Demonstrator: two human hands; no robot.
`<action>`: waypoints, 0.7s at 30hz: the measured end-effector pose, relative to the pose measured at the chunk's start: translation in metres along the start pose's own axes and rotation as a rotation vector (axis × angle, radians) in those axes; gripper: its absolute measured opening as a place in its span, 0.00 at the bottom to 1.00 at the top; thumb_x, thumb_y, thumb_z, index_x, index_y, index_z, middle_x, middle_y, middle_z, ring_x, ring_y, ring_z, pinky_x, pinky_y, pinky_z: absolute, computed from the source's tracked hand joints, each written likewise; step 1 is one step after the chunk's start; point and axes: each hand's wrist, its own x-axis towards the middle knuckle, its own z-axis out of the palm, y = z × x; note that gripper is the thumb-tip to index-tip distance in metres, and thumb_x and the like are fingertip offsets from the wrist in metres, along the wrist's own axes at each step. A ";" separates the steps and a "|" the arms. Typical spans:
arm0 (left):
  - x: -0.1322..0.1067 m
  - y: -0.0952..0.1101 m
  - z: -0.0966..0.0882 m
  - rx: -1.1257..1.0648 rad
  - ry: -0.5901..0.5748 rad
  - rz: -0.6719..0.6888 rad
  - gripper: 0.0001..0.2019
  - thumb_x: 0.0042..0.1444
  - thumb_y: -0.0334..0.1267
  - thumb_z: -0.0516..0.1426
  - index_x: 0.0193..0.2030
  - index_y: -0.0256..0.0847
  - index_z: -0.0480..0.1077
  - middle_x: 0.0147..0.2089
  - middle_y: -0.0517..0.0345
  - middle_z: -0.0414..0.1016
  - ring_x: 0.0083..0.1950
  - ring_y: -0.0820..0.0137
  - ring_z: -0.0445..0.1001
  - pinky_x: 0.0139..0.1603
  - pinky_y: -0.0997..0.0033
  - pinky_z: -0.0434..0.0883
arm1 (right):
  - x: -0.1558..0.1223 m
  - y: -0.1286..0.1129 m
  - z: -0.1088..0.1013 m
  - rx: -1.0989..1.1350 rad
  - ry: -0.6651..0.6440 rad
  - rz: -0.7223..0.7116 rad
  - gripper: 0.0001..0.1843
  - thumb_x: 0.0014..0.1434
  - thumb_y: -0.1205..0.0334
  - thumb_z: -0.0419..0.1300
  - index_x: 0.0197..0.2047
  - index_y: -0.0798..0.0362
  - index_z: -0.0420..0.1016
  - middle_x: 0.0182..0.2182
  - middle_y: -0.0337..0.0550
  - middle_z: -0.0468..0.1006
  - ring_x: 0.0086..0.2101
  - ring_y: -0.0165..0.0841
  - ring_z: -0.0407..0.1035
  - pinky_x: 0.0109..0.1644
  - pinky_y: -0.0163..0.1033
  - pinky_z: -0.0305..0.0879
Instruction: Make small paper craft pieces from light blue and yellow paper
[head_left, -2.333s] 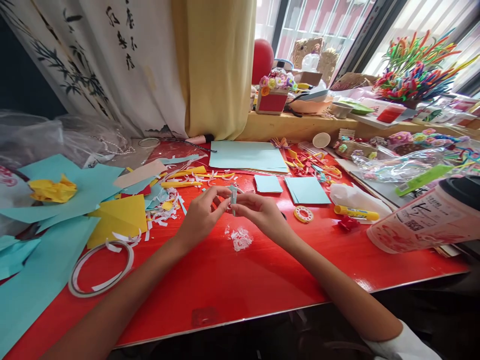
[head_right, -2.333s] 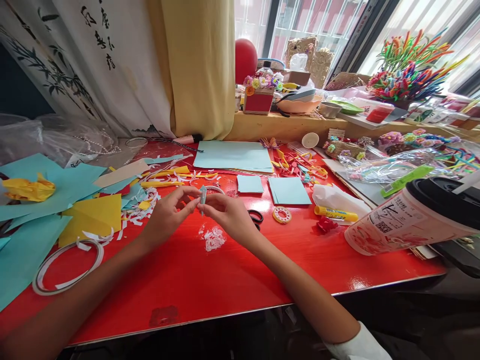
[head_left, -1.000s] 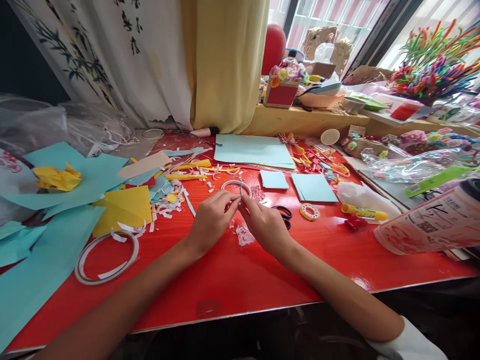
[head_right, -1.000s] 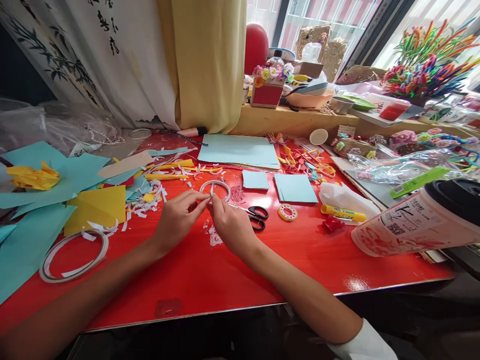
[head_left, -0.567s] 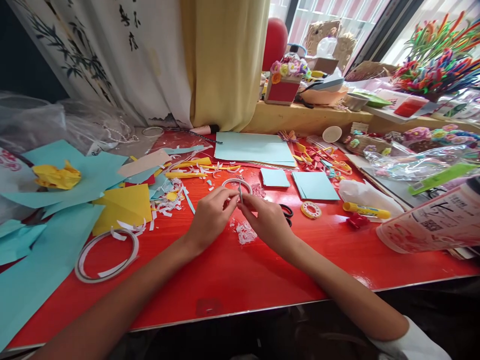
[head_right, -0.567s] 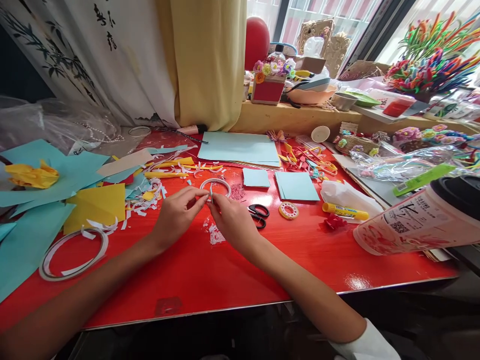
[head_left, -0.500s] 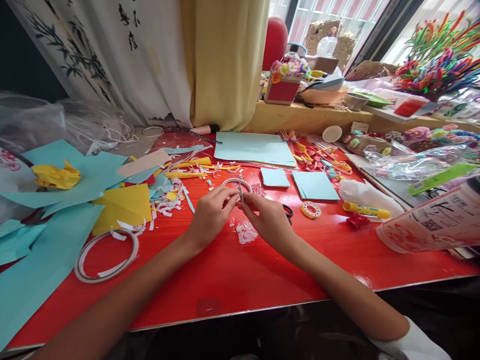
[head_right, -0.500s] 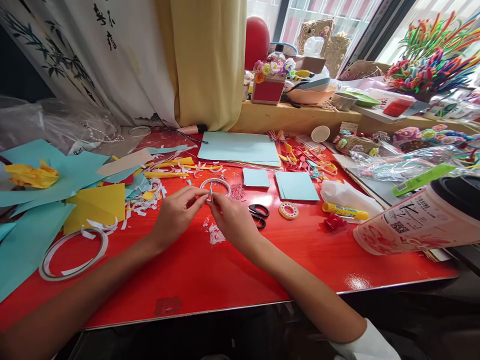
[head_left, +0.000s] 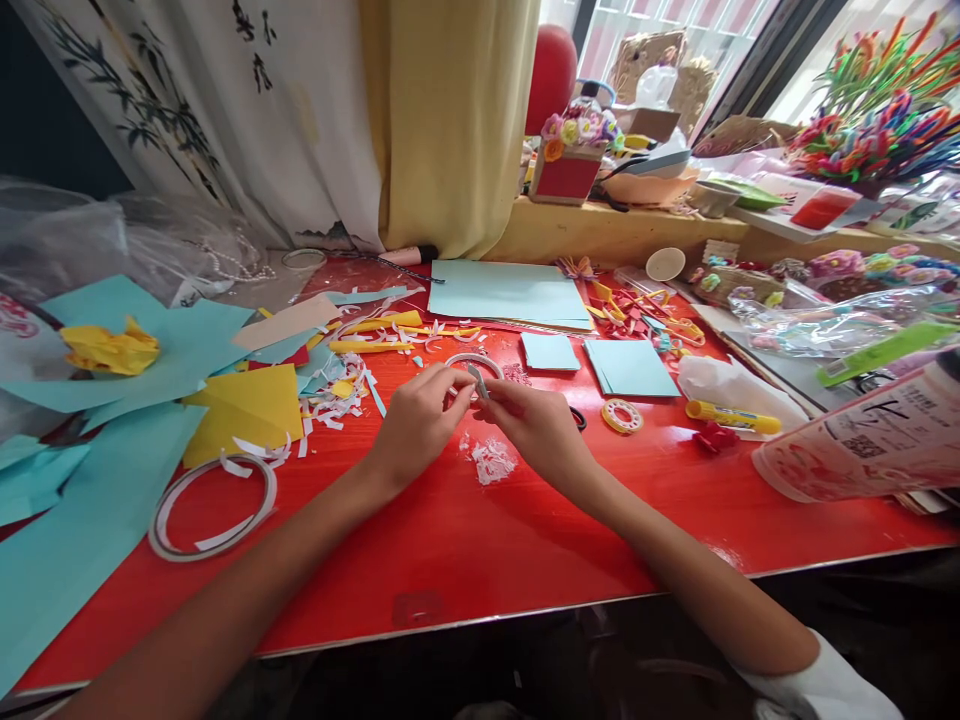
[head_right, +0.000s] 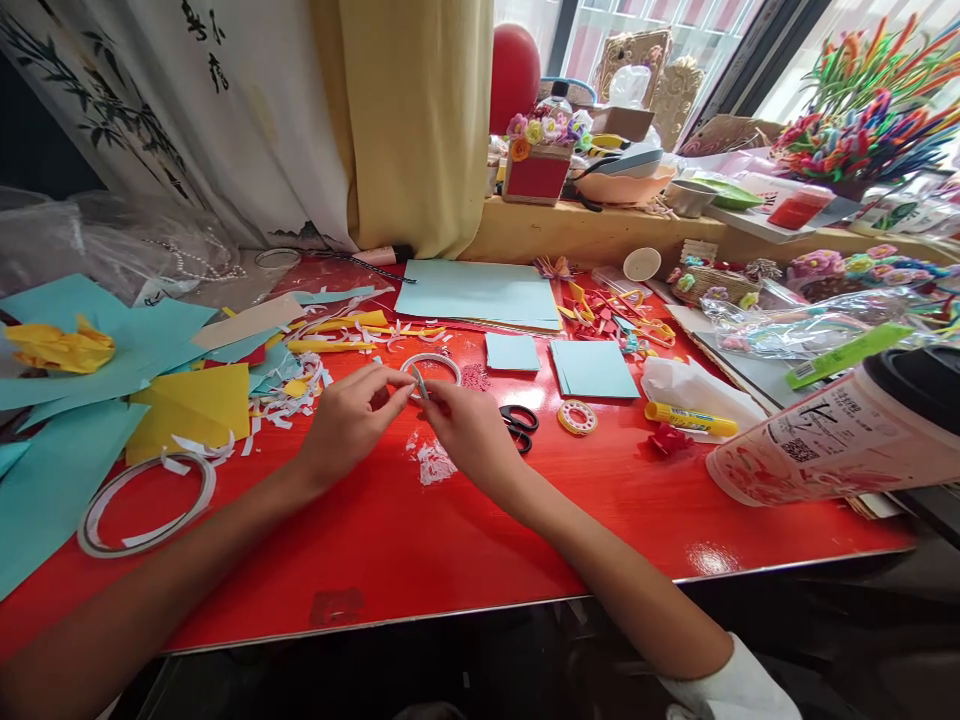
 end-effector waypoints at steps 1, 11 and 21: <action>0.002 -0.001 -0.002 0.005 0.006 -0.017 0.06 0.57 0.33 0.51 0.34 0.39 0.68 0.32 0.60 0.72 0.29 0.75 0.67 0.33 0.75 0.64 | 0.002 0.001 -0.002 0.105 -0.028 0.050 0.09 0.57 0.65 0.54 0.40 0.55 0.72 0.31 0.44 0.78 0.33 0.33 0.75 0.37 0.37 0.70; 0.018 -0.067 -0.022 0.504 -0.001 -0.147 0.07 0.52 0.37 0.51 0.27 0.39 0.68 0.31 0.49 0.72 0.37 0.60 0.68 0.35 0.64 0.64 | 0.015 0.013 -0.013 0.459 -0.107 0.189 0.23 0.54 0.65 0.56 0.54 0.58 0.63 0.31 0.45 0.76 0.24 0.26 0.70 0.25 0.32 0.65; 0.019 -0.052 -0.024 0.366 -0.038 0.252 0.19 0.53 0.23 0.44 0.46 0.42 0.68 0.43 0.52 0.68 0.47 0.62 0.63 0.48 0.60 0.64 | 0.015 0.010 -0.014 0.437 -0.148 0.216 0.14 0.53 0.61 0.56 0.41 0.59 0.72 0.30 0.46 0.76 0.23 0.25 0.65 0.24 0.32 0.59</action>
